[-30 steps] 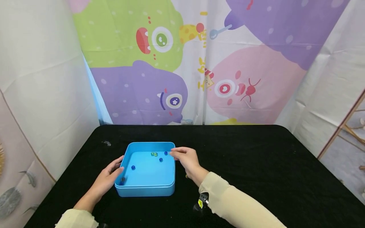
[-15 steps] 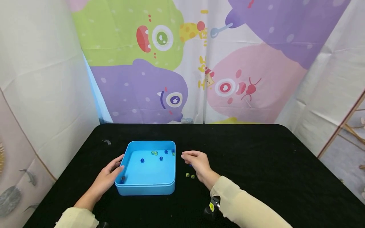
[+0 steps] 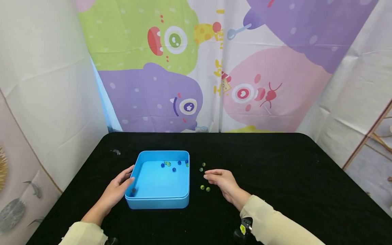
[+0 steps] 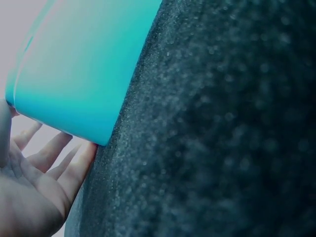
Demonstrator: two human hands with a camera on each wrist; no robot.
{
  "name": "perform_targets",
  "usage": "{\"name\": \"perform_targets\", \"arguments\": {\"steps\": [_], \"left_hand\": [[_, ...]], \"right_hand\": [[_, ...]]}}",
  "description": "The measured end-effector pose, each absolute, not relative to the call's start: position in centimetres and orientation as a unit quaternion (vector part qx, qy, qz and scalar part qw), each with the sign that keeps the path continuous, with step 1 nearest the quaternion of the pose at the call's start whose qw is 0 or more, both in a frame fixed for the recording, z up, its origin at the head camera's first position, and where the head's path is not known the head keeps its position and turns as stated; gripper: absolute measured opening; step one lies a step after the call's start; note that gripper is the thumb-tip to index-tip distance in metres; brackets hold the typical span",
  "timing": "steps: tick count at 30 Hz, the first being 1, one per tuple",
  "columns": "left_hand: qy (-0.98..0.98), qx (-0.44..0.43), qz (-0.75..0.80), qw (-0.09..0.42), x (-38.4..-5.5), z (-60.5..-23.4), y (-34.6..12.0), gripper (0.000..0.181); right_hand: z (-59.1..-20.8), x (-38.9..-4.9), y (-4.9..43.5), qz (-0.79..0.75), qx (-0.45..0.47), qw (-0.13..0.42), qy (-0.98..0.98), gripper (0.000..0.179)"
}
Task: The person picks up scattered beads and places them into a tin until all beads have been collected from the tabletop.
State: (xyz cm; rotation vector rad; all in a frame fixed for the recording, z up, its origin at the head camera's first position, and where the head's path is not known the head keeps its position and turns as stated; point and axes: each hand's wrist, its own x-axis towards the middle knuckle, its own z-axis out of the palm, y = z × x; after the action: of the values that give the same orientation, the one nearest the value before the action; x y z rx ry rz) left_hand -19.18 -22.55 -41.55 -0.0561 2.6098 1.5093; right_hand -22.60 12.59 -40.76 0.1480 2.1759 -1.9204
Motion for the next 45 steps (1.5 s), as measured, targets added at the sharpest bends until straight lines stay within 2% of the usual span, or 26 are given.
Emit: {"name": "perform_targets", "arguments": {"steps": [12,20,32,45], "left_hand": [[0.865,-0.021,0.498,0.060,-19.2,-41.6,-22.6,0.057],[0.864,-0.021,0.499,0.061,-19.3,-41.6,-22.5,0.057],[0.866,-0.022,0.496,0.061,-19.3,-41.6,-22.6,0.058],[0.865,-0.021,0.498,0.060,-19.3,-41.7,-22.5,0.058]], "right_hand": [[-41.5,-22.2,14.2,-0.591,0.001,0.203,0.781,0.031],[-41.6,-22.1,14.0,-0.532,-0.035,0.189,0.825,0.026],[-41.9,-22.3,13.8,-0.519,-0.034,0.167,0.837,0.018],[-41.8,-22.6,13.8,-0.568,0.026,0.174,0.804,0.020]]}}
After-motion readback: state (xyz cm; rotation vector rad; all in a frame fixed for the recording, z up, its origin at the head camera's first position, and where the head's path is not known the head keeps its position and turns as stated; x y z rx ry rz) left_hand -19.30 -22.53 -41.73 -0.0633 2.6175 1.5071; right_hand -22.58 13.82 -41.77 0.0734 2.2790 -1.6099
